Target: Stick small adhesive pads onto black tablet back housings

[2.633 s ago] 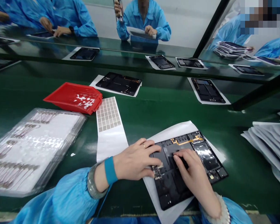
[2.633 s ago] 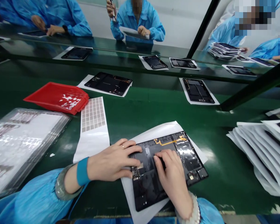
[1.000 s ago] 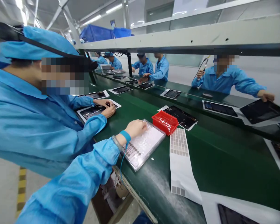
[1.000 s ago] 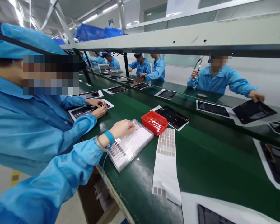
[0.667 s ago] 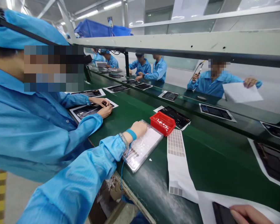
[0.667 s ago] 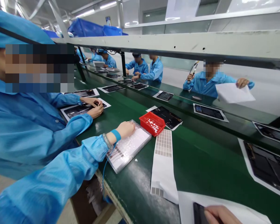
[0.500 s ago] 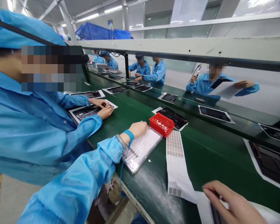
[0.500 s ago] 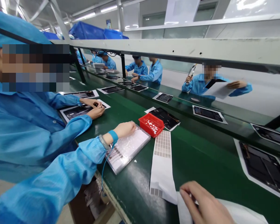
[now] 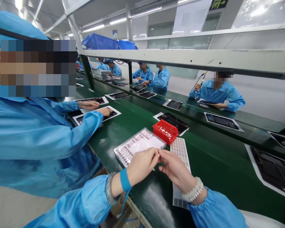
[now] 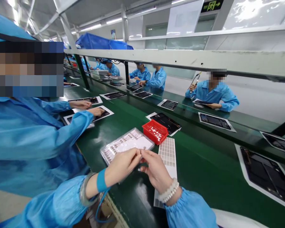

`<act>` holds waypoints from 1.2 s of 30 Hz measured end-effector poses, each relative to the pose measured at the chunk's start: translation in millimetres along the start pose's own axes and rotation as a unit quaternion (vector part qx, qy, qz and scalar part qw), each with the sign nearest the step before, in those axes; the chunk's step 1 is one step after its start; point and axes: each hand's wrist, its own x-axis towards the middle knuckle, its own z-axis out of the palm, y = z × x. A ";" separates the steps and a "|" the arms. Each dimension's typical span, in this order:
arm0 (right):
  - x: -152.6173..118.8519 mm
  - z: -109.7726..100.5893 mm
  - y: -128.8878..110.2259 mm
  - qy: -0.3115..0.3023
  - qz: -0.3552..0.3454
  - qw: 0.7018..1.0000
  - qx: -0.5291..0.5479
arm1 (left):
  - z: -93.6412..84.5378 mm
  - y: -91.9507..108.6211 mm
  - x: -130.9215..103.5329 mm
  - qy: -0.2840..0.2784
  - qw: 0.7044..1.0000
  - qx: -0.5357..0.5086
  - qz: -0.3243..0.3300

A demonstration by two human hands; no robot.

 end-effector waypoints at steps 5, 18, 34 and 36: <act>5.2 -5.8 2.5 0.032 -0.066 0.987 -0.146 | 2.0 -2.2 -8.2 0.048 0.997 0.015 0.056; 0.8 -8.2 3.3 0.043 -0.210 0.879 -0.426 | 13.2 -17.4 -5.7 0.157 0.964 0.092 0.195; -33.9 -39.9 -7.8 0.039 -0.142 0.898 -0.415 | 4.2 2.6 5.2 0.082 0.974 0.149 0.146; -51.8 -43.9 -11.1 0.028 -0.131 0.901 -0.413 | 3.8 26.6 -4.7 0.071 0.973 0.110 0.189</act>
